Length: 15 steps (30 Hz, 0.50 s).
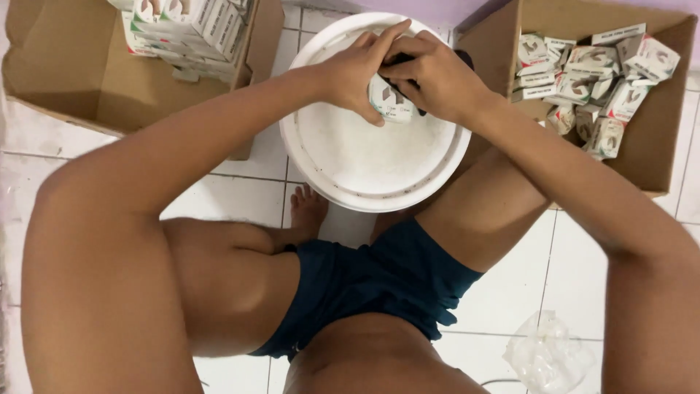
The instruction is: Cleaning small product boxes by wiping them with a cloth before sorting them into a different container.
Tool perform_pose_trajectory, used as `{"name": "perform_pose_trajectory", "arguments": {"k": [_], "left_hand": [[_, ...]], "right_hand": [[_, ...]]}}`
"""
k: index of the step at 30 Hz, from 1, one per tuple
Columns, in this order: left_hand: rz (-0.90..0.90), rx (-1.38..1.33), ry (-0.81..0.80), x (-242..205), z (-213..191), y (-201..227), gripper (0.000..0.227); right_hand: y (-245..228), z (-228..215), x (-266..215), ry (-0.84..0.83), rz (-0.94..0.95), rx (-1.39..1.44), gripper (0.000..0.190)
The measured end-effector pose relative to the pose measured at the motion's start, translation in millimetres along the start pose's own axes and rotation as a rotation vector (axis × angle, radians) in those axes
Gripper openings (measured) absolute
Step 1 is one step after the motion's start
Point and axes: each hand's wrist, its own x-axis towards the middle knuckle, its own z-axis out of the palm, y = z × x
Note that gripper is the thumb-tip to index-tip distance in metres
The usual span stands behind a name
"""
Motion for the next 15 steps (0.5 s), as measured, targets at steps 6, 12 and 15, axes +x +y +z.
{"name": "perform_pose_trajectory", "arguments": {"k": [6,12,15], "left_hand": [[-0.024,-0.041,-0.032,-6,-7,11,0.141],[0.040,0.020,0.044,-2,1,-8,0.140],[0.076,0.062,0.062,-10,11,0,0.118]], "right_hand": [[24,1,-15,-0.080,-0.096,-0.137,0.022],[25,-7,-10,-0.061,-0.234,-0.268,0.023],[4,14,-18,-0.013,-0.129,-0.215,0.026]]}}
